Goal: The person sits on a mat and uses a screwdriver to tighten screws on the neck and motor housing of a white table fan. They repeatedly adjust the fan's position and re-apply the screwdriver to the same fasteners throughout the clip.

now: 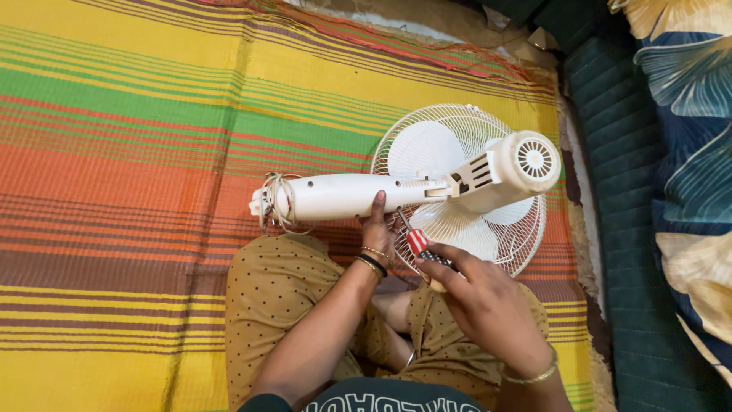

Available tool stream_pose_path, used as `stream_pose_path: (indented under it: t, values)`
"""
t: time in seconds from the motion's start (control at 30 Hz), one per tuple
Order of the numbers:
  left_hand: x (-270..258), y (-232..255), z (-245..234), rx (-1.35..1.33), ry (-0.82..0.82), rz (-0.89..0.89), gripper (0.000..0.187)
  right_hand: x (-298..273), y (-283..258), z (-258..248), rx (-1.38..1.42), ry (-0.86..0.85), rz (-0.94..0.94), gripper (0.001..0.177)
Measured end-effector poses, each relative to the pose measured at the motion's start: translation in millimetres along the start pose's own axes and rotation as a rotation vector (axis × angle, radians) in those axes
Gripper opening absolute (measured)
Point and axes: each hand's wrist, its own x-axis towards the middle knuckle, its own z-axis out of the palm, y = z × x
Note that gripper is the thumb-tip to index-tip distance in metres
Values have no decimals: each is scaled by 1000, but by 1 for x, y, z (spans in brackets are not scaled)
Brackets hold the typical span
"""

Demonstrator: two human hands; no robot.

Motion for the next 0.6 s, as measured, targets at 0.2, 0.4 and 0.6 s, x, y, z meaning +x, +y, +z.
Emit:
stream_pose_path:
  t: [0.2, 0.4, 0.6]
  values:
    - [-5, 12, 9, -21, 41, -30, 71, 5, 9, 45, -242, 29, 439, 54]
    - [-24, 21, 20, -43, 11, 14, 61, 13, 10, 46, 38, 271, 163, 61]
    - [-27, 27, 27, -13, 19, -33, 64, 3, 10, 27, 396, 387, 233, 46]
